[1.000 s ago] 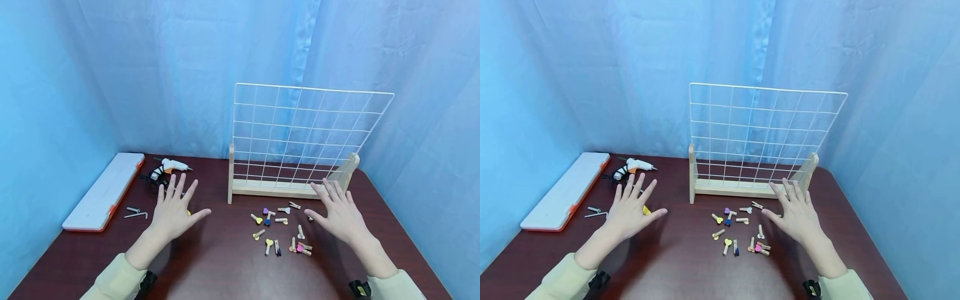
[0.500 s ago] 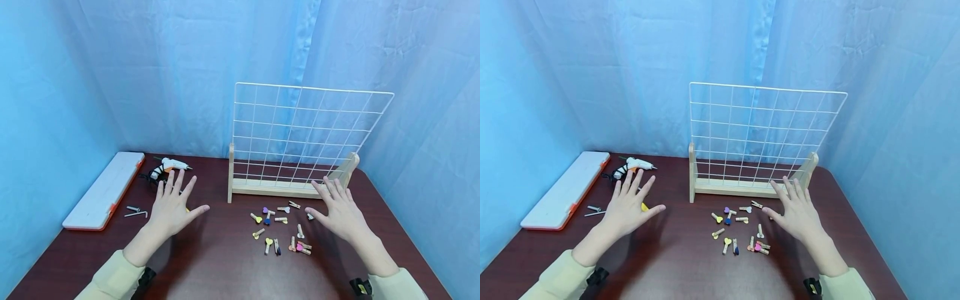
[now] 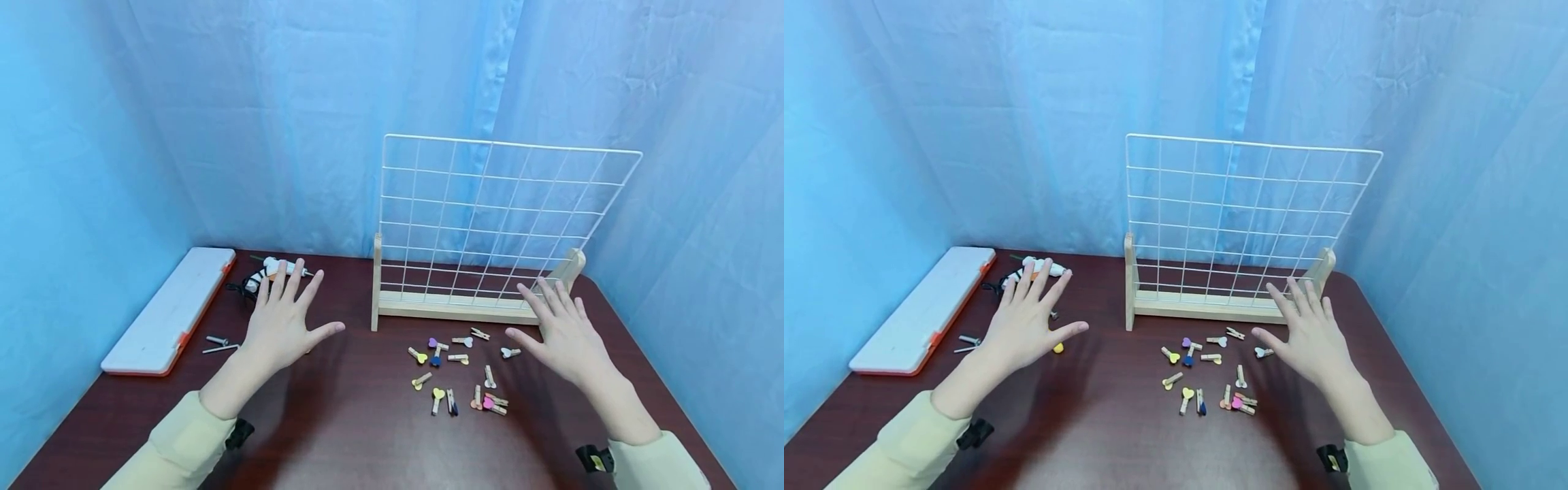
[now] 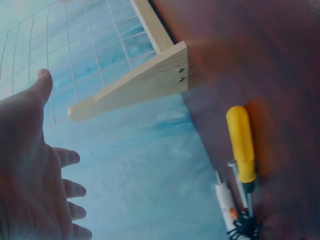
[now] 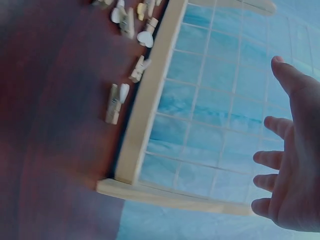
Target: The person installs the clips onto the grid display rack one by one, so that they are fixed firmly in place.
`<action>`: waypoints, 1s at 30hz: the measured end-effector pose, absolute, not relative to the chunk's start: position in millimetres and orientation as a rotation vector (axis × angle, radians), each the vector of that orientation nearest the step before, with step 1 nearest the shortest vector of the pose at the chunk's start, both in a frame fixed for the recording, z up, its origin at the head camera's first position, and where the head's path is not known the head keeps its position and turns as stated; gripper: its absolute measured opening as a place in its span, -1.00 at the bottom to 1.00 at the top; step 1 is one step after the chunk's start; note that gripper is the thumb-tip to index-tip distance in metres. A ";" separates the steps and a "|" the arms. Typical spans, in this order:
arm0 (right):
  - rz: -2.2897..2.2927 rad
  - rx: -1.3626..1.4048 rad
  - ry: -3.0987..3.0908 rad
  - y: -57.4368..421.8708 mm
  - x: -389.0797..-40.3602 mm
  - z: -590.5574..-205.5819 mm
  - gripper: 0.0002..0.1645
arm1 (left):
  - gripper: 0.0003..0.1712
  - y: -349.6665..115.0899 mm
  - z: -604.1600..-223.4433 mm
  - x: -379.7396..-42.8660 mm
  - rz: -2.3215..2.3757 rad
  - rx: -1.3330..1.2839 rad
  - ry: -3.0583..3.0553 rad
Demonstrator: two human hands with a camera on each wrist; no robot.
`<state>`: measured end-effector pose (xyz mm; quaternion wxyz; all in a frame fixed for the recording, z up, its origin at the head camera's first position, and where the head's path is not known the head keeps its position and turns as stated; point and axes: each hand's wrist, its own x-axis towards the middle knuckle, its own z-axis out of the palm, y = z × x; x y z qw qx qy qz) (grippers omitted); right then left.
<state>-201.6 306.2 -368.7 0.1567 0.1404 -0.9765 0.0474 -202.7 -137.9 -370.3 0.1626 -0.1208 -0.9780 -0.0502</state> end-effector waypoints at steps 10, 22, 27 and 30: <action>0.260 0.314 -2.717 327.0 -209.5 -323.4 -0.04 | 0.16 -110.9 -352.1 -208.4 -0.104 -0.588 -2.692; 0.623 0.078 -2.692 363.9 -229.5 -312.1 -0.01 | 0.23 -55.7 -390.1 -220.6 -0.159 -1.034 -2.779; 0.729 -0.003 -2.686 374.2 -247.6 -332.8 0.02 | 0.08 -35.5 -419.4 -229.5 -0.264 -1.180 -2.837; 0.765 -0.005 -2.683 380.5 -258.1 -347.5 0.04 | -0.03 -24.5 -431.4 -234.0 -0.298 -1.259 -2.862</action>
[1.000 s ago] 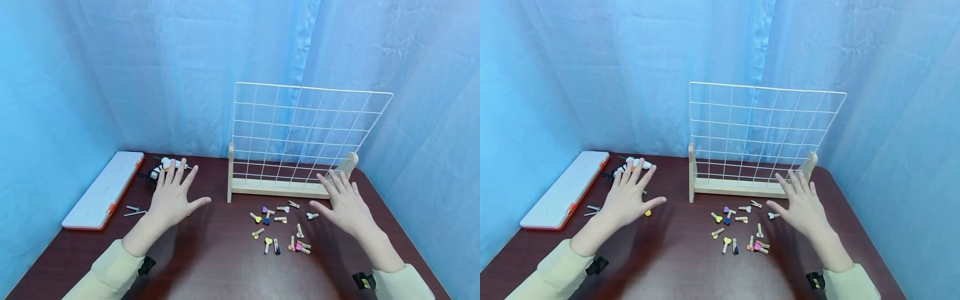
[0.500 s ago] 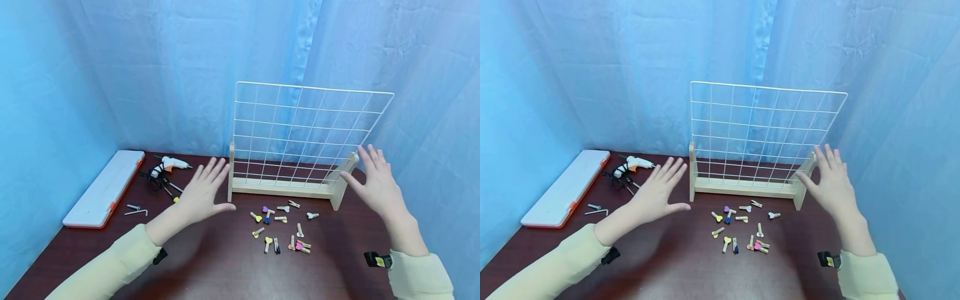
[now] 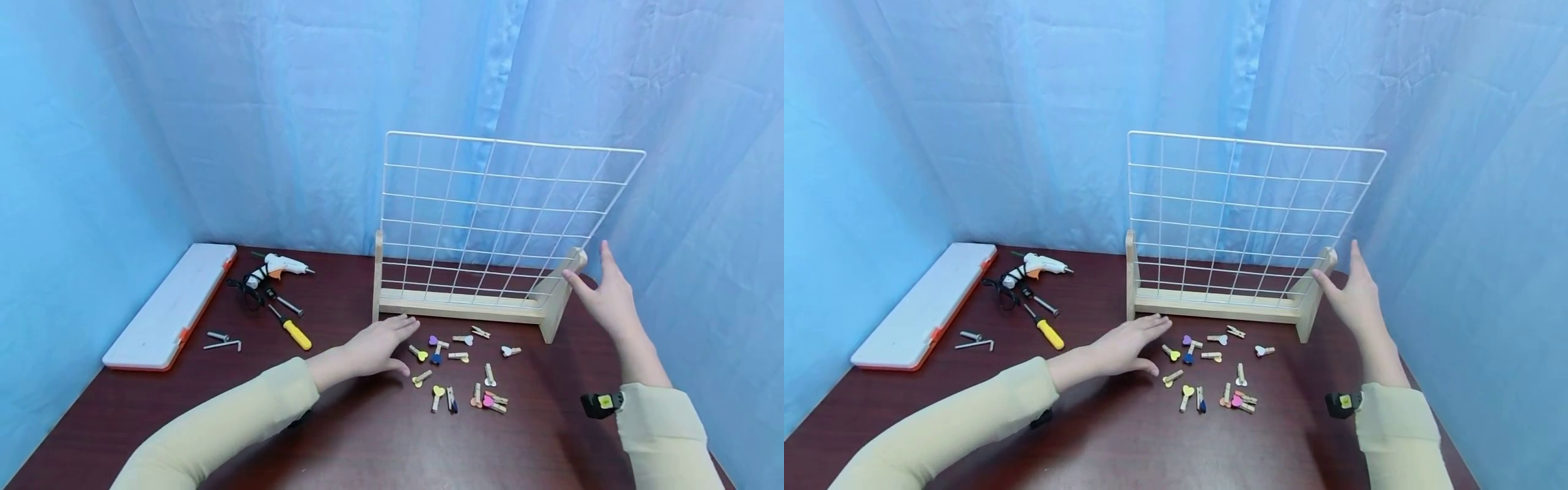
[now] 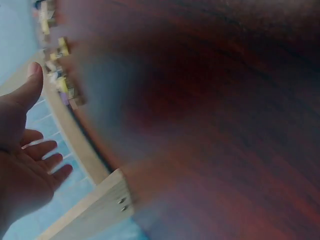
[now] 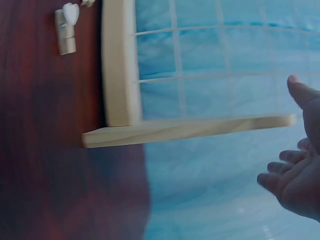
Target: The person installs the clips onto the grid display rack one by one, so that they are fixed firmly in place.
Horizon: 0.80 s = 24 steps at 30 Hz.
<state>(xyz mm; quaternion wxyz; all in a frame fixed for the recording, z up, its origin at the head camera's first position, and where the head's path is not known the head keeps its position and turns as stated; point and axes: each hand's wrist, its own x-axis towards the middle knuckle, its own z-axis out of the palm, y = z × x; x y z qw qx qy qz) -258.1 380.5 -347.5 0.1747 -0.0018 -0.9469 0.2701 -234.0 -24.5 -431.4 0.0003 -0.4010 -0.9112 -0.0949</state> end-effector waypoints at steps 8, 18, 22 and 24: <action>1.025 0.038 -2.563 386.1 -277.2 -381.2 -0.08 | -0.48 -0.9 -446.0 -253.2 -0.340 -1.453 -2.754; 1.045 0.056 -2.347 391.4 -293.5 -401.1 -0.34 | -0.86 13.3 -450.0 -262.5 -0.334 -1.476 -2.734; 1.090 0.117 -2.375 395.7 -296.4 -402.6 -0.32 | -0.87 11.9 -451.1 -261.6 -0.414 -1.473 -2.739; 1.126 0.156 -2.389 397.2 -297.6 -402.3 -0.31 | -0.85 9.8 -450.6 -261.0 -0.437 -1.472 -2.731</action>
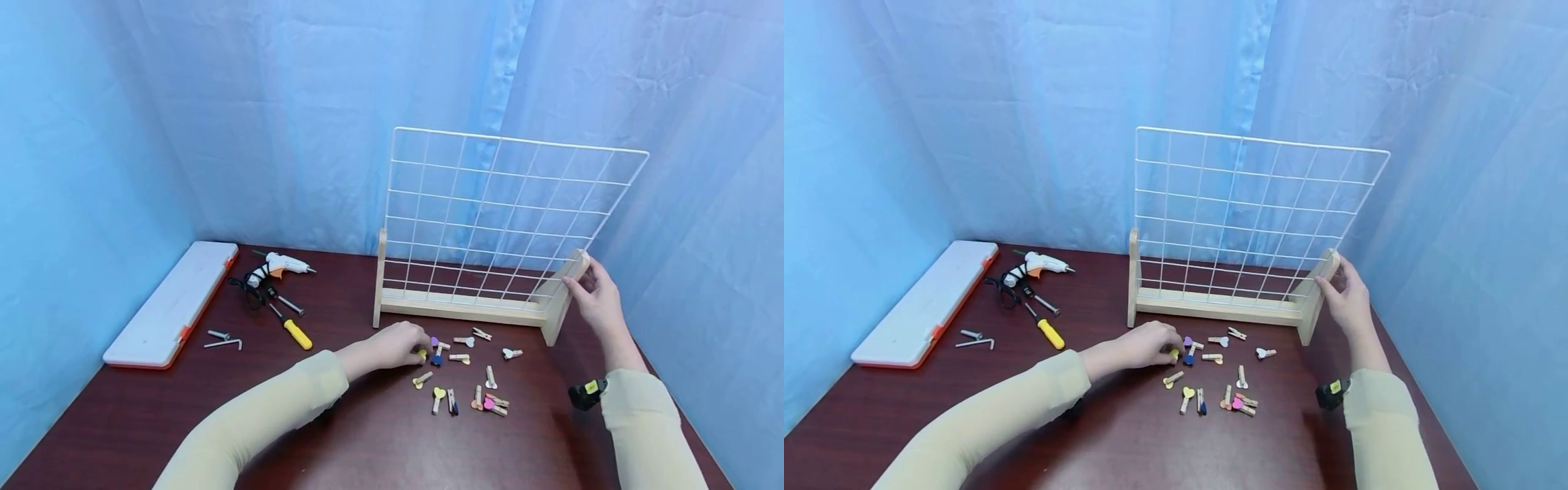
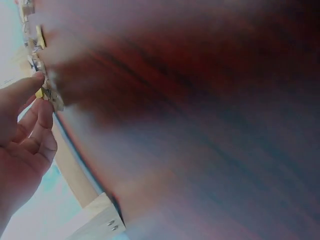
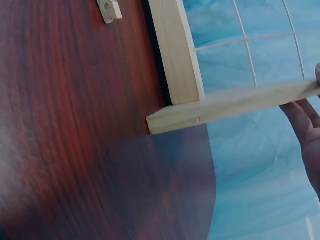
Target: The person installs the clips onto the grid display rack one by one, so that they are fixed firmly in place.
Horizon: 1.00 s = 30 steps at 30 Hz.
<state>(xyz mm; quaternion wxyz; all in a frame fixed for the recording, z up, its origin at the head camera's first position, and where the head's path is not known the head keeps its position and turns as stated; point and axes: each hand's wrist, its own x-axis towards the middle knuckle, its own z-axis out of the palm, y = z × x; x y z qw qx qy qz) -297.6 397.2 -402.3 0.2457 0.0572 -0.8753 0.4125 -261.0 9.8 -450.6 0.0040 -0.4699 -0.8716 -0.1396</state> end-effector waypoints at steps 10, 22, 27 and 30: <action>1.245 0.222 -2.424 403.7 -300.5 -399.5 -0.27 | -0.89 -10.9 -418.2 -251.6 -0.720 -1.410 -2.613; 1.271 0.234 -2.434 396.3 -290.5 -388.8 -0.26 | -0.94 -55.9 -347.7 -254.8 -1.187 -0.884 -2.385; 1.204 0.228 -2.424 389.1 -283.2 -383.2 -0.26 | -0.87 -70.5 -328.6 -269.9 -1.421 -0.534 -2.165; 1.182 0.228 -2.421 388.7 -282.9 -383.8 -0.26 | -0.79 -72.6 -327.4 -281.8 -1.506 -0.360 -2.033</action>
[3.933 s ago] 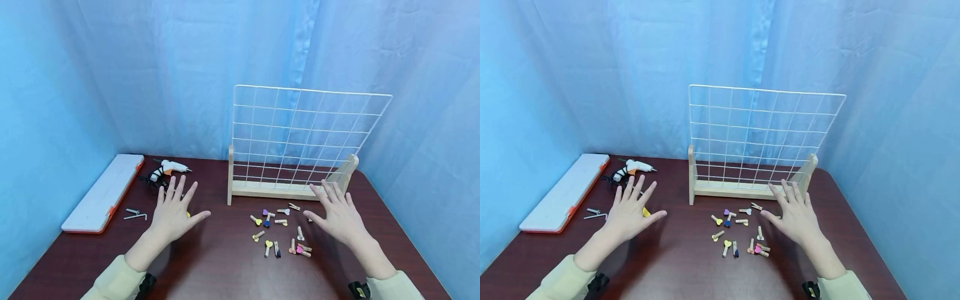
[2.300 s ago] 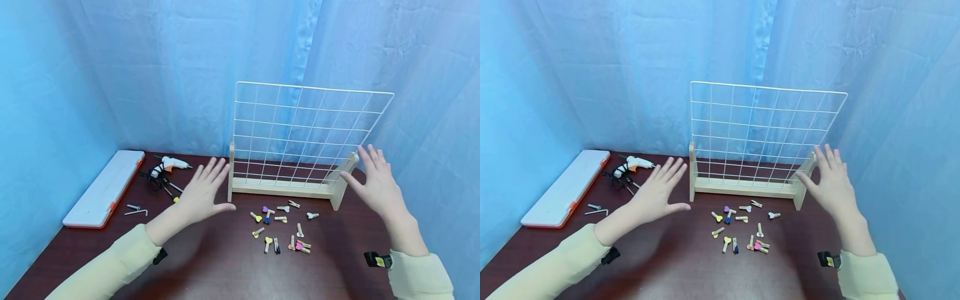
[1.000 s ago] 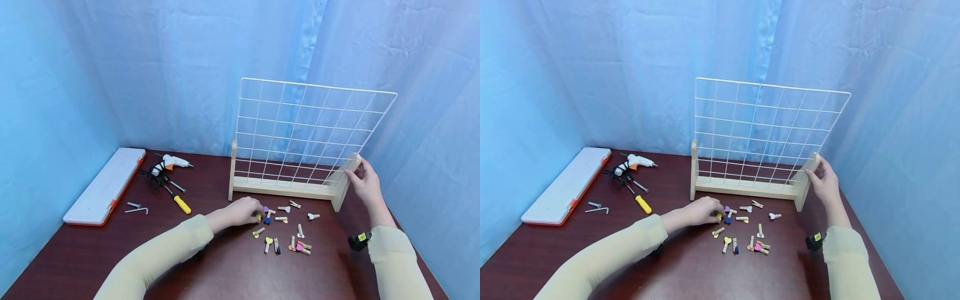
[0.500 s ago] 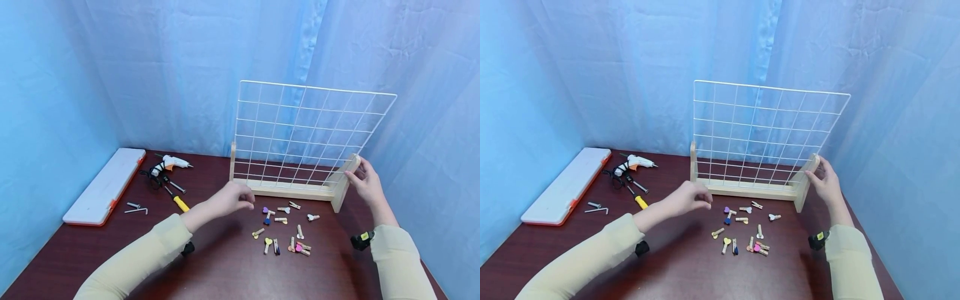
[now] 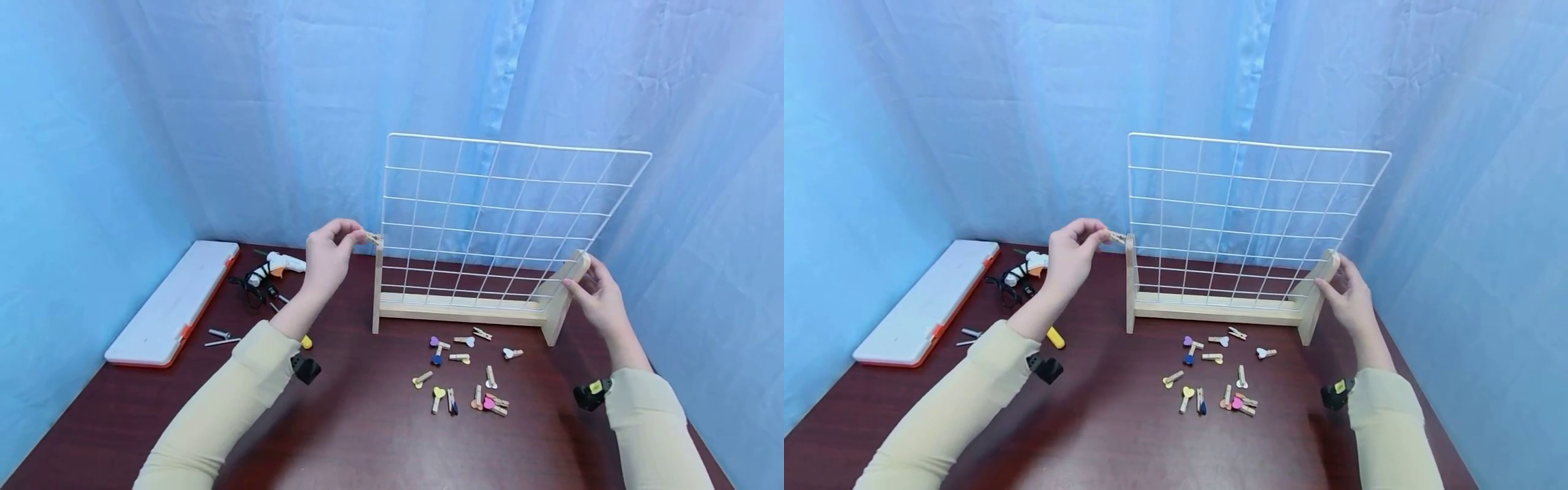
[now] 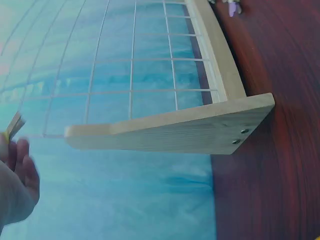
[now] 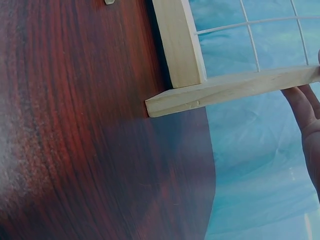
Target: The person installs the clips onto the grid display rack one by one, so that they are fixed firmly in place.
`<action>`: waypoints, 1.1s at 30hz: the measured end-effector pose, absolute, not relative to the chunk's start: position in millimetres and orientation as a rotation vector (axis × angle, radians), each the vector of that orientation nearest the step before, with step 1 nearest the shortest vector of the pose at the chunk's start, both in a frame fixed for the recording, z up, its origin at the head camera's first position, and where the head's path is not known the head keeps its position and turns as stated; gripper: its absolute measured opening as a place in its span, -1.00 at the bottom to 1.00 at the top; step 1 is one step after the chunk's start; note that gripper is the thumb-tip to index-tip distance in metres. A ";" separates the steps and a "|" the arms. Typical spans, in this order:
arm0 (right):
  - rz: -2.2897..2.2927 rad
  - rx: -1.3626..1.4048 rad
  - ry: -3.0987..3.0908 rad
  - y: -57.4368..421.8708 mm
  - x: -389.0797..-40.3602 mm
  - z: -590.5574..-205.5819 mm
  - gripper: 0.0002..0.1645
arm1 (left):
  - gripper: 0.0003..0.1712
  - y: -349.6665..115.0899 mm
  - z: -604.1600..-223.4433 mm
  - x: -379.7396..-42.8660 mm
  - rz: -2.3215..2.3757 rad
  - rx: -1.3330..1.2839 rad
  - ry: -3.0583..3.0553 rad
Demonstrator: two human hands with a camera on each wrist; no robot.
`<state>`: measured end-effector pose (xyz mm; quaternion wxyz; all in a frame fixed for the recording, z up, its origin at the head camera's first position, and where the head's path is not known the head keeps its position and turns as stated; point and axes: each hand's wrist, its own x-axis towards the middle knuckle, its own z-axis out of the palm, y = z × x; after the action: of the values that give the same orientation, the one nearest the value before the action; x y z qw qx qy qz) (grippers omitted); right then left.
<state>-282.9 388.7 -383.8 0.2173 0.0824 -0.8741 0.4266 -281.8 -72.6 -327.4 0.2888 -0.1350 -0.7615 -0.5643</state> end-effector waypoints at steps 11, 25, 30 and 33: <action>1.194 0.258 -2.430 397.0 -289.3 -393.3 -0.25 | -0.75 -53.5 -347.6 -312.9 -1.611 -0.010 -1.861; 1.211 0.314 -2.378 383.8 -285.0 -387.3 -0.27 | -0.68 -52.1 -358.6 -311.3 -1.633 -0.049 -1.861; 1.211 0.318 -2.342 390.8 -293.3 -396.9 -0.26 | -0.73 -50.7 -358.0 -290.3 -1.531 -0.205 -1.896; 1.179 0.292 -2.347 395.1 -298.3 -402.5 -0.29 | -0.73 -42.0 -366.8 -272.5 -1.475 -0.356 -2.043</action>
<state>-298.3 395.1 -402.5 0.2468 0.1070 -0.8607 0.4323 -272.5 -42.0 -366.8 0.2942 -0.1336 -0.7673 -0.5540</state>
